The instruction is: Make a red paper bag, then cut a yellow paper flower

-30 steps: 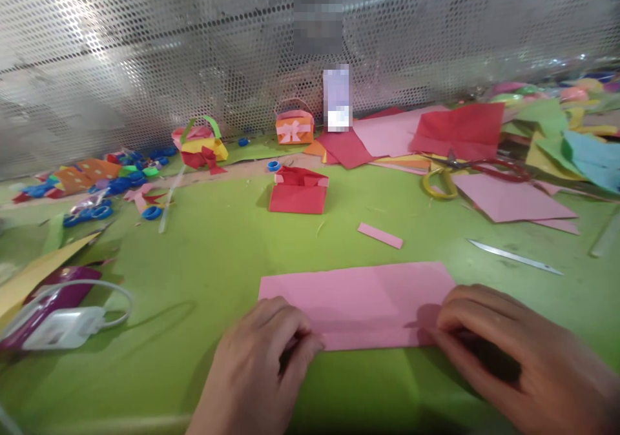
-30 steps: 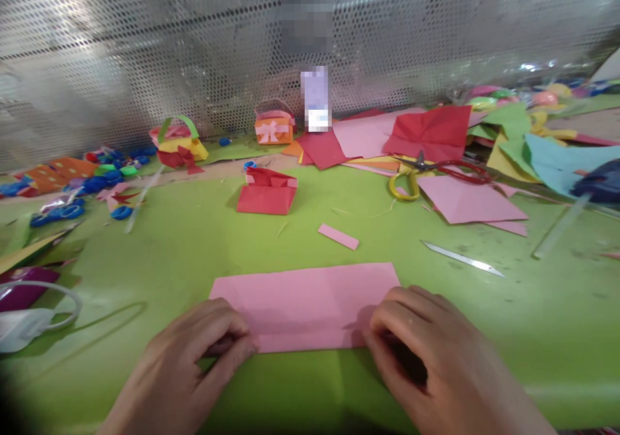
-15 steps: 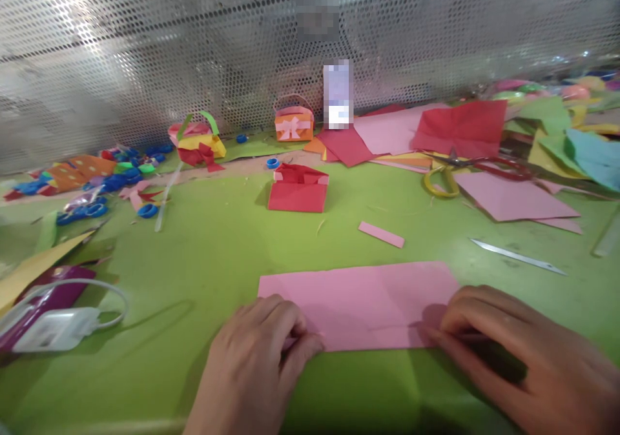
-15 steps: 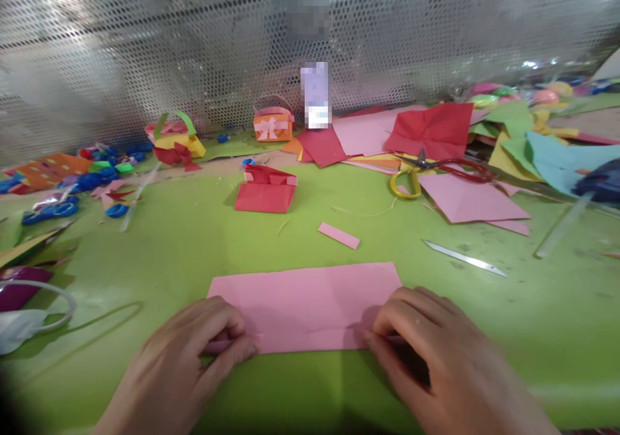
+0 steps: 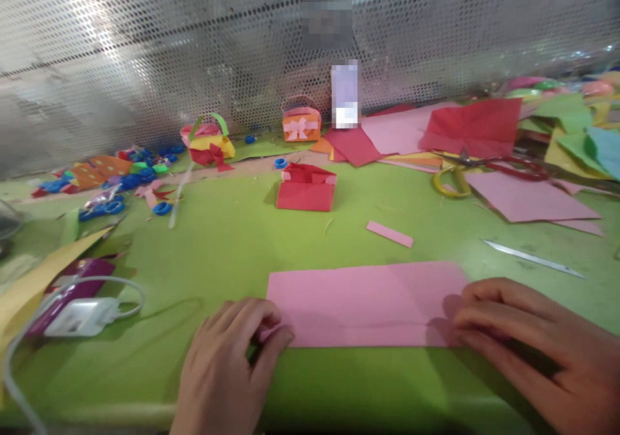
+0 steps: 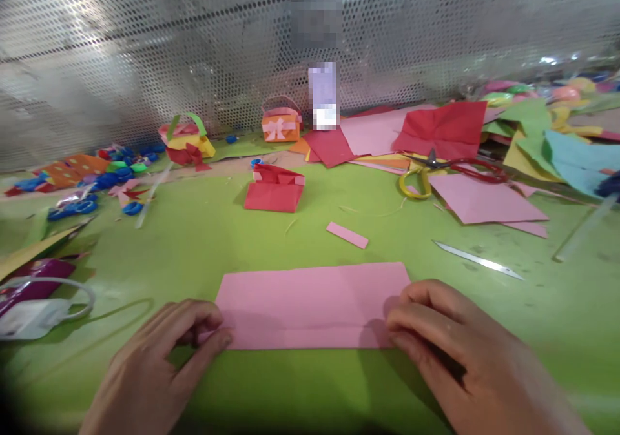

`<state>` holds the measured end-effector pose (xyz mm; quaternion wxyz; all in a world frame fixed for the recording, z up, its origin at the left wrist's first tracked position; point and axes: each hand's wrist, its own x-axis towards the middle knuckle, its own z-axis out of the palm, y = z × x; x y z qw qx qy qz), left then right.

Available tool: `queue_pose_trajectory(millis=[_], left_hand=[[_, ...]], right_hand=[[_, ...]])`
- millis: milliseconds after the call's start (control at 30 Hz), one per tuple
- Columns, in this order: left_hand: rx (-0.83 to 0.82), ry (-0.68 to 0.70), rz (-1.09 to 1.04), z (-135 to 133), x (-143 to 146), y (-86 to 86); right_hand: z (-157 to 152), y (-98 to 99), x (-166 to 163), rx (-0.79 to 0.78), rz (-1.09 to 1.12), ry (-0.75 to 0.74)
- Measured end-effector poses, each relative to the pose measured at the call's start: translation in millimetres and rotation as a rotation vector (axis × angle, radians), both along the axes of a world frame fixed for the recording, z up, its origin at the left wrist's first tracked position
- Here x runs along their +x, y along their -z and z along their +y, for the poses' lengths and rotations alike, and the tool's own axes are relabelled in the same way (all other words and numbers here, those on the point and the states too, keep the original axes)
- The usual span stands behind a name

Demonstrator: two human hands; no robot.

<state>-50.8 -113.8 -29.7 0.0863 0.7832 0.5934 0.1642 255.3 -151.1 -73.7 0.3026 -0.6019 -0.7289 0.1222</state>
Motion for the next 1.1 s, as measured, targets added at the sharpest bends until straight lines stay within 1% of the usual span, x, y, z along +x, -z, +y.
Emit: queue_pose_trajectory(millis=[133, 200, 233, 267, 333, 400, 433, 467, 500, 567, 633, 667, 700, 733, 767, 833, 867, 933, 1000, 1033, 1100], left_hand=[[0.051, -0.06, 0.026, -5, -8, 1.0], [0.123, -0.051, 0.027, -6, -6, -0.1], [0.182, -0.021, 0.021, -6, -3, -0.9], [0.239, 0.034, 0.011, -6, 2, -1.6], [0.322, 0.215, -0.038, -6, 14, -1.8], [0.343, 0.407, -0.086, -8, 27, 1.1], [0.342, 0.464, -0.075, -10, 34, 3.7], [0.345, 0.481, -0.041, -11, 39, 7.1], [0.352, 0.469, 0.01, -13, 44, 10.9], [0.382, 0.416, 0.114, -17, 50, 18.7], [0.432, 0.39, 0.173, -20, 52, 25.1], [0.453, 0.387, 0.195, -20, 51, 27.2], [0.465, 0.393, 0.221, -20, 49, 28.6], [0.473, 0.412, 0.252, -19, 47, 29.2], [0.478, 0.438, 0.283, -18, 44, 29.2], [0.499, 0.509, 0.342, -14, 38, 28.7], [0.52, 0.536, 0.364, -11, 36, 28.5], [0.565, 0.567, 0.389, -7, 34, 29.0], [0.604, 0.58, 0.394, -5, 33, 30.2], [0.614, 0.588, 0.394, -4, 33, 30.9], [0.616, 0.594, 0.394, -3, 34, 31.6]], right_hand=[[-3, 6.3, 2, 0.014, 0.059, 0.004], [-2, 9.4, 3, 0.026, 0.065, 0.0], [-1, 10.0, 2, 0.035, 0.06, -0.007], [0, 9.9, 2, 0.062, 0.051, -0.011], [2, 7.4, 0, 0.133, 0.014, -0.03], [3, 2.9, -1, 0.21, -0.041, -0.053], [2, 0.5, -1, 0.238, -0.077, -0.056], [2, -1.6, -1, 0.261, -0.118, -0.056], [0, -3.2, -2, 0.278, -0.164, -0.055], [-4, -4.5, -6, 0.323, -0.273, -0.055], [-8, -3.6, -16, 0.381, -0.367, -0.083], [-9, -2.8, -24, 0.384, -0.388, -0.098], [-10, -2.1, -33, 0.386, -0.385, -0.097], [-10, -1.9, -42, 0.344, -0.365, -0.113], [-10, -2.5, -50, 0.303, -0.326, -0.085], [-7, -6.2, -62, 0.296, -0.273, -0.04], [-6, -9.2, -64, 0.317, -0.259, -0.021], [-5, -15.6, -58, 0.361, -0.296, -0.038], [-9, -19.6, -43, 0.38, -0.378, -0.073], [-12, -19.7, -33, 0.391, -0.422, -0.081], [-21, -15.5, -12, 0.386, -0.492, -0.05]])
